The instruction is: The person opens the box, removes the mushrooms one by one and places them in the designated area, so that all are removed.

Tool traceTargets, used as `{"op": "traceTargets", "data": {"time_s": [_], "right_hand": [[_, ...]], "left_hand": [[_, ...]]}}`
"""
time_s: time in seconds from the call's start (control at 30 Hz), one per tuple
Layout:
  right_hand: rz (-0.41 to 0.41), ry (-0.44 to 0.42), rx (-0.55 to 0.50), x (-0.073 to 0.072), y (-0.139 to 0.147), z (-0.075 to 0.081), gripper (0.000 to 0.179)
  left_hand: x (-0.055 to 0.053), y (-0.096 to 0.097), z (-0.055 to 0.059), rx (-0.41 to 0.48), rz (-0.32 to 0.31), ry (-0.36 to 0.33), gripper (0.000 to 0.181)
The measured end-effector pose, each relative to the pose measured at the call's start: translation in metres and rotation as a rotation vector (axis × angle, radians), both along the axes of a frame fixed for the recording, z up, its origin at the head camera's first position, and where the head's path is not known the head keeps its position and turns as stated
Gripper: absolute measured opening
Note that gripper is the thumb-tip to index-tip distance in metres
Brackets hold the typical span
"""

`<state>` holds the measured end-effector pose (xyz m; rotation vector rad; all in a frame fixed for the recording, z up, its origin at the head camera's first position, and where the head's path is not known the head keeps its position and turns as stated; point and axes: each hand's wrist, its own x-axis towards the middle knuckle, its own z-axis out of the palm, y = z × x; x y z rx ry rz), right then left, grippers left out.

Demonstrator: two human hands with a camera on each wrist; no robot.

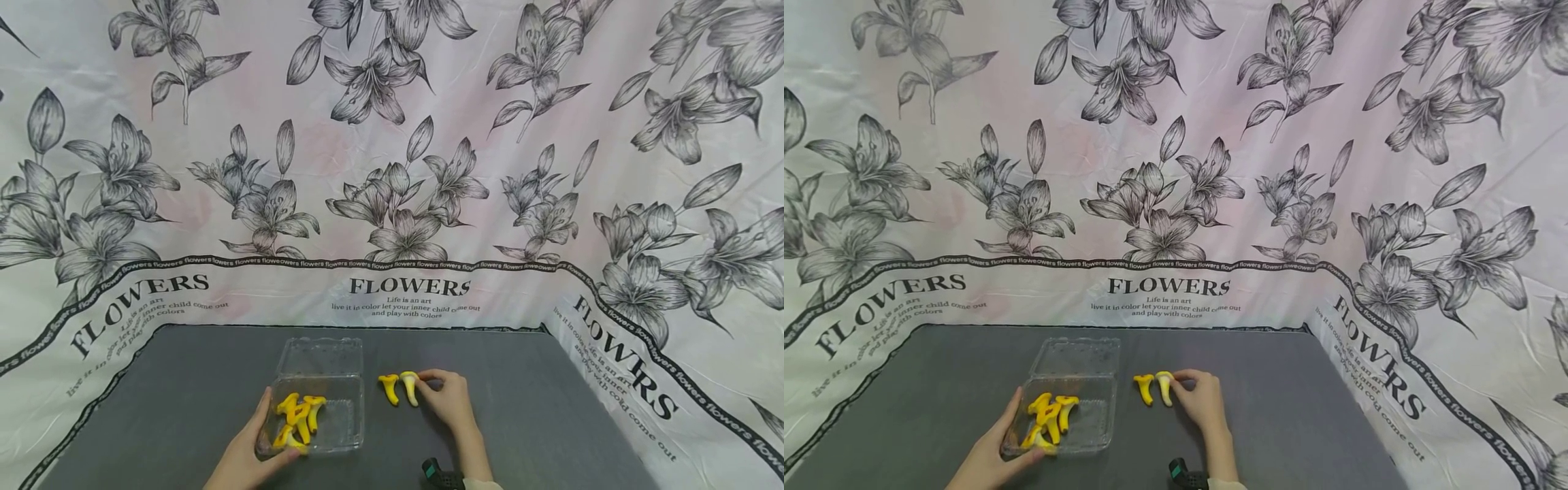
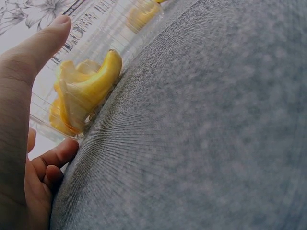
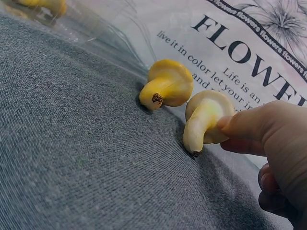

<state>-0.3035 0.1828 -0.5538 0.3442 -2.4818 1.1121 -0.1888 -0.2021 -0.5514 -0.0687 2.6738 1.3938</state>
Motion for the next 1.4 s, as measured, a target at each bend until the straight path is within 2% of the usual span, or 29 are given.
{"op": "traceTargets", "data": {"time_s": [0.27, 0.4, 0.5, 0.67, 0.83, 1.0, 1.17, 1.4], "right_hand": [[0.013, -0.027, -0.031, 0.001, 0.001, 0.002, 0.007], [0.008, -0.057, -0.037, 0.001, 0.001, 0.002, 0.007], [0.005, -0.052, -0.032, 0.0, 0.001, 0.002, 0.007], [0.016, -0.025, -0.032, -0.001, 0.001, 0.002, 0.007], [0.011, -0.037, -0.059, -0.001, 0.002, 0.003, 0.009], [0.007, -0.036, -0.114, 0.001, 0.002, 0.006, 0.01], [0.014, -0.002, -0.115, 0.003, 0.001, 0.009, 0.015], [0.042, -0.061, -0.148, 0.004, -0.007, 0.02, 0.025]], "left_hand": [[-0.001, 0.0, 0.002, -0.011, 0.0, 0.0, 0.119], [0.0, -0.001, 0.002, -0.036, -0.017, 0.026, 0.118], [0.0, -0.001, 0.0, -0.04, -0.015, 0.034, 0.119], [0.0, 0.0, -0.001, -0.012, 0.008, 0.011, 0.119], [0.0, 0.0, -0.001, -0.025, -0.003, 0.031, 0.119], [0.0, -0.002, -0.001, -0.038, -0.012, 0.04, 0.12], [-0.001, -0.003, -0.001, -0.046, -0.017, 0.042, 0.12], [-0.002, -0.001, -0.001, -0.008, -0.005, 0.018, 0.119]]}}
